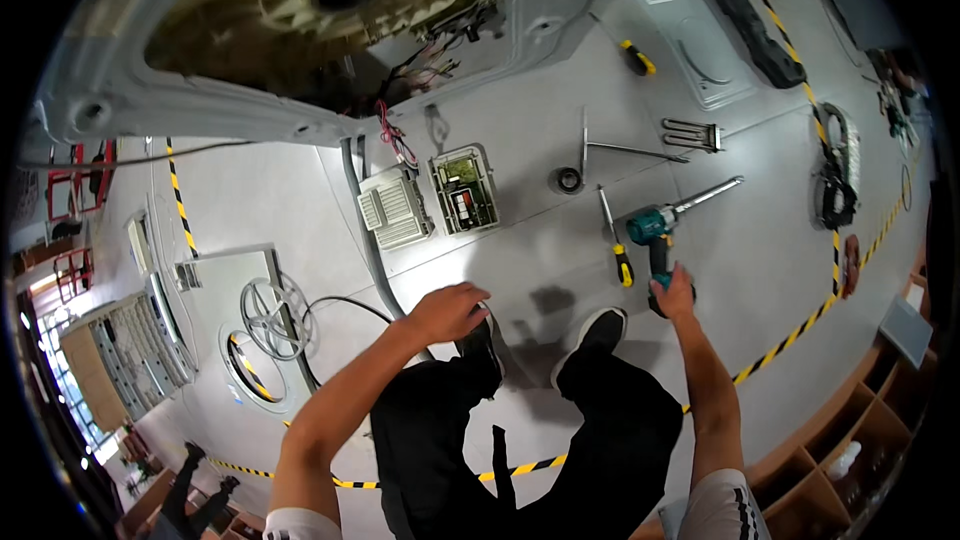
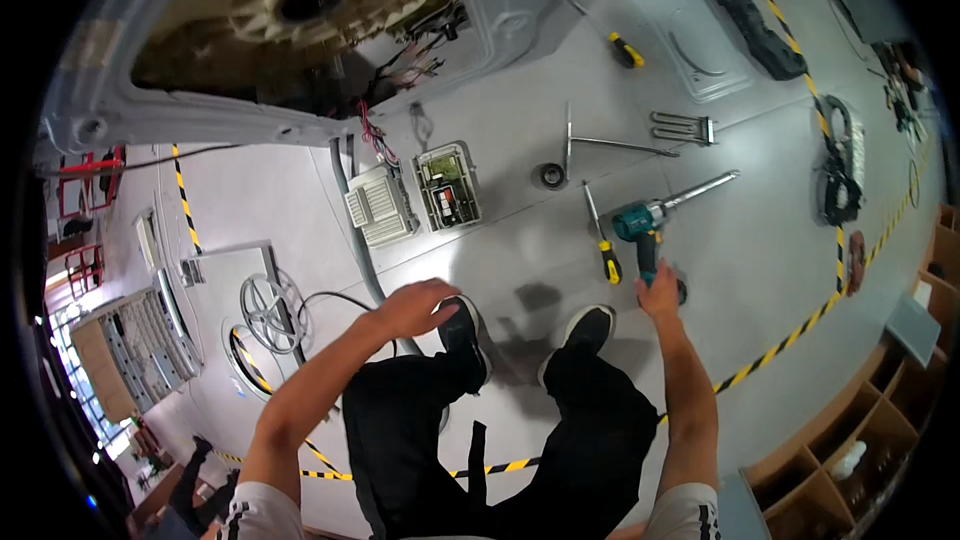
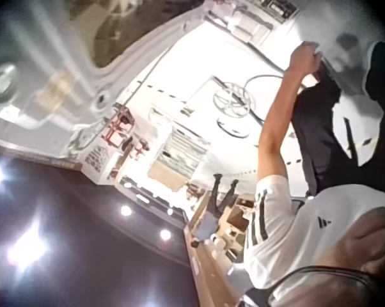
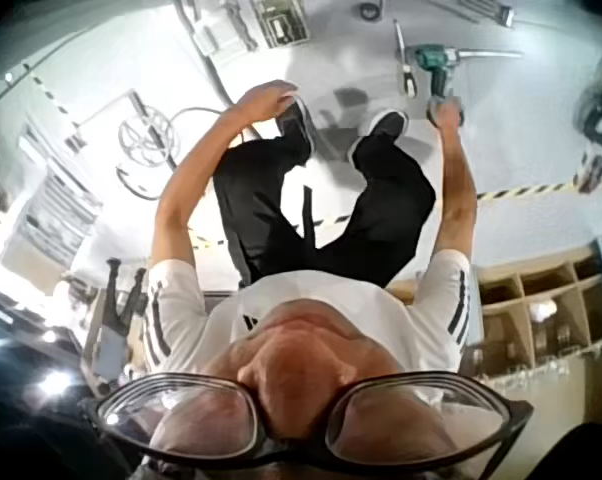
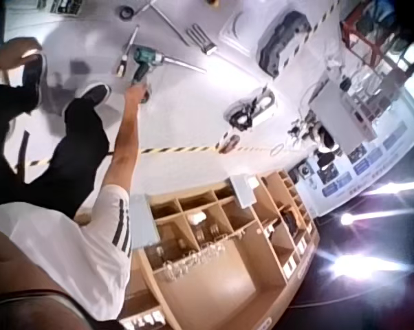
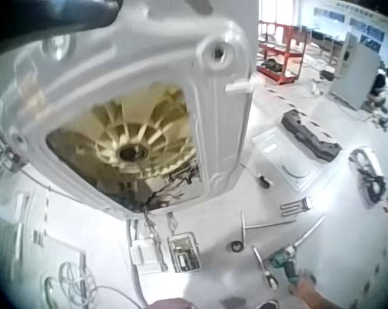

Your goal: The person works on the internal components of a machine, handling wires and using a socket wrench to reach into the chassis, then picking up and placing small electronic modules on the floor.

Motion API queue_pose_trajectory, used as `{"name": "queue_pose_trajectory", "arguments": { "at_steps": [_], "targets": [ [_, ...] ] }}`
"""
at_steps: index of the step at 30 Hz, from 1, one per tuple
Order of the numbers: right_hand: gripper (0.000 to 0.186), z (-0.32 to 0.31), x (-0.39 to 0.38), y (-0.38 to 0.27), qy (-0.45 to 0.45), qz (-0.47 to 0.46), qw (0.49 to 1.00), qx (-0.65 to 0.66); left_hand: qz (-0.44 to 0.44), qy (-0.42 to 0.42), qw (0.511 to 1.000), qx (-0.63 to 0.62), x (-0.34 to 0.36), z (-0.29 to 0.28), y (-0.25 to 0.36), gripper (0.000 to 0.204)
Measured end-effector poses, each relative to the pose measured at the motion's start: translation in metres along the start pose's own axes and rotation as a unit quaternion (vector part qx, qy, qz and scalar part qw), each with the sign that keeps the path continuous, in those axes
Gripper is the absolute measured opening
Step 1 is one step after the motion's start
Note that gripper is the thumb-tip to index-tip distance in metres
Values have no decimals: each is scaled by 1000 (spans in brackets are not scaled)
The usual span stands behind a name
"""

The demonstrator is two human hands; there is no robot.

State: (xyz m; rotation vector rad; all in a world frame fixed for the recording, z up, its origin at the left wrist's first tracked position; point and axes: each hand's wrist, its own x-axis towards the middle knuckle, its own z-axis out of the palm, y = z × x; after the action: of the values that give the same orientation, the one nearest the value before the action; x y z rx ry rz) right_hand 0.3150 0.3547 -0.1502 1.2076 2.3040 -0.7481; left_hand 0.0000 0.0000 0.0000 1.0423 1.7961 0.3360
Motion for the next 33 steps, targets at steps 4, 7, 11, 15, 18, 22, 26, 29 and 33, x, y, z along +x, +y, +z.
{"name": "queue_pose_trajectory", "arguments": {
  "at_steps": [4,7,11,15,18,22,26,29,33],
  "targets": [
    [89,35,70,8,80,6,996,-27,40,24,998,49,81,18,-26,32],
    [88,61,85,5,79,21,997,-6,65,21,995,76,117,31,-44,31],
    [85,85,96,34,162,-11,986,41,109,4,988,111,147,45,-45,30],
    [88,87,103,23,154,87,981,86,123,-19,983,134,144,48,-42,30],
    [87,90,114,42,182,57,977,92,116,-31,982,149,146,42,-40,31],
    [85,88,115,33,163,80,980,85,109,-6,988,110,142,32,-51,32],
    [83,86,112,27,166,89,977,95,118,48,991,49,146,21,-79,33],
    [81,90,117,30,187,95,974,81,72,53,995,45,151,10,-85,33],
    [77,96,119,34,205,108,972,49,53,82,995,35,161,12,-101,32]
  ]
}}
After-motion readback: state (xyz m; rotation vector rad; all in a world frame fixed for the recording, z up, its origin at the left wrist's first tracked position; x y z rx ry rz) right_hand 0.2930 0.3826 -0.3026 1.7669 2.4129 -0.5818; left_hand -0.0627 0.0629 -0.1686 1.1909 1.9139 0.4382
